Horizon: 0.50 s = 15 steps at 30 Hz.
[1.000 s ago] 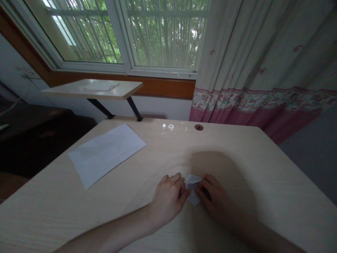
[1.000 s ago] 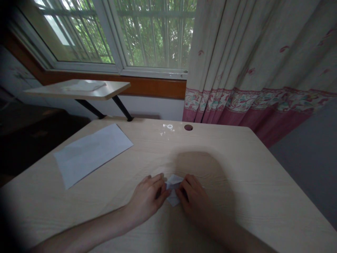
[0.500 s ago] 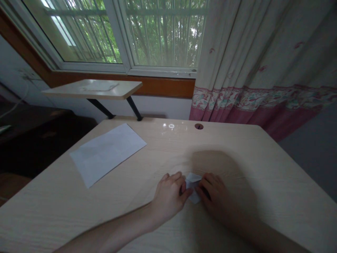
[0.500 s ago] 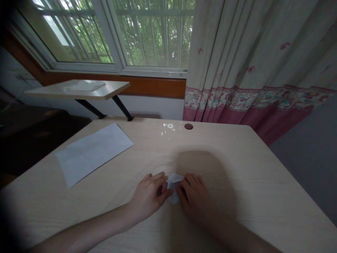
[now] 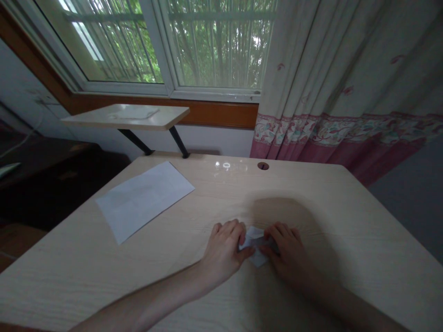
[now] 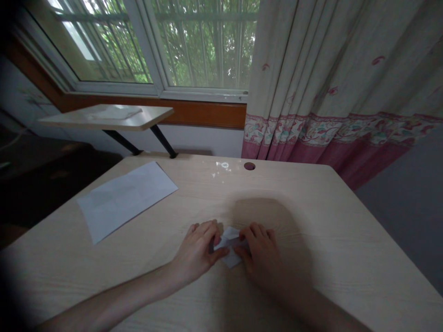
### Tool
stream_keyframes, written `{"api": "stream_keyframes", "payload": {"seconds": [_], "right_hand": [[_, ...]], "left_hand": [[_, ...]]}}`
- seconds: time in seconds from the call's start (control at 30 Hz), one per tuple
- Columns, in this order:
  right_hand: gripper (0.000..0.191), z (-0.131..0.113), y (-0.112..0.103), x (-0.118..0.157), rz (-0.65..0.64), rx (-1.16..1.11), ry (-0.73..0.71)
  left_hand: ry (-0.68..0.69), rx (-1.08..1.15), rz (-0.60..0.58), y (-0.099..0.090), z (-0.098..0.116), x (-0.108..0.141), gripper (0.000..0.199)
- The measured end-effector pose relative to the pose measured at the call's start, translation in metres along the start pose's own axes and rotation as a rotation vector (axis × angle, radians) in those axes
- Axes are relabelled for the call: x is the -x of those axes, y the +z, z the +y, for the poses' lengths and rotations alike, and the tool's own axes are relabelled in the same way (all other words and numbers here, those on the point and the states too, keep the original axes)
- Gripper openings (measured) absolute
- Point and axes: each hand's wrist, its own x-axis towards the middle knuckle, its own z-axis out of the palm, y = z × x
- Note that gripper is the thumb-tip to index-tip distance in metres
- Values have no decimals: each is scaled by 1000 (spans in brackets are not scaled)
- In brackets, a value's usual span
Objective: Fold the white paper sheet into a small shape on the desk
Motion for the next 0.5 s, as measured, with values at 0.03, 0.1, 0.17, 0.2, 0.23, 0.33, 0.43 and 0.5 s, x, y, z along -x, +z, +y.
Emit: {"api": "stream_keyframes", "payload": {"seconds": [0.03,0.1,0.17,0.2,0.23,0.33,0.43,0.5], "right_hand": [[13,1,-1,0,-9,2,16],[14,3,-4,-1,-25,12,40],[14,6,-7,-2,-59,14,50],[14,7,-9,-3,-82,10,51],[14,9,-11,-3,-109,3,50],[15,14,-17,-6,-178,-9,64],[15,16,-23,-7,-226,-23,76],[16,14,-26,-6,-236,-42,64]], "left_hand": [[2,0,-11,-1,0,0,27],[13,5,-40,-2,-2,-2,28],[22,16,-70,-3,-4,-3,29],[25,22,-82,-4,-6,-4,30],[27,29,-92,-5,-7,-4,31],[39,47,-128,-9,-12,-6,35],[80,53,-166,-14,-15,-7,38],[106,49,-175,-18,-14,-7,39]]}}
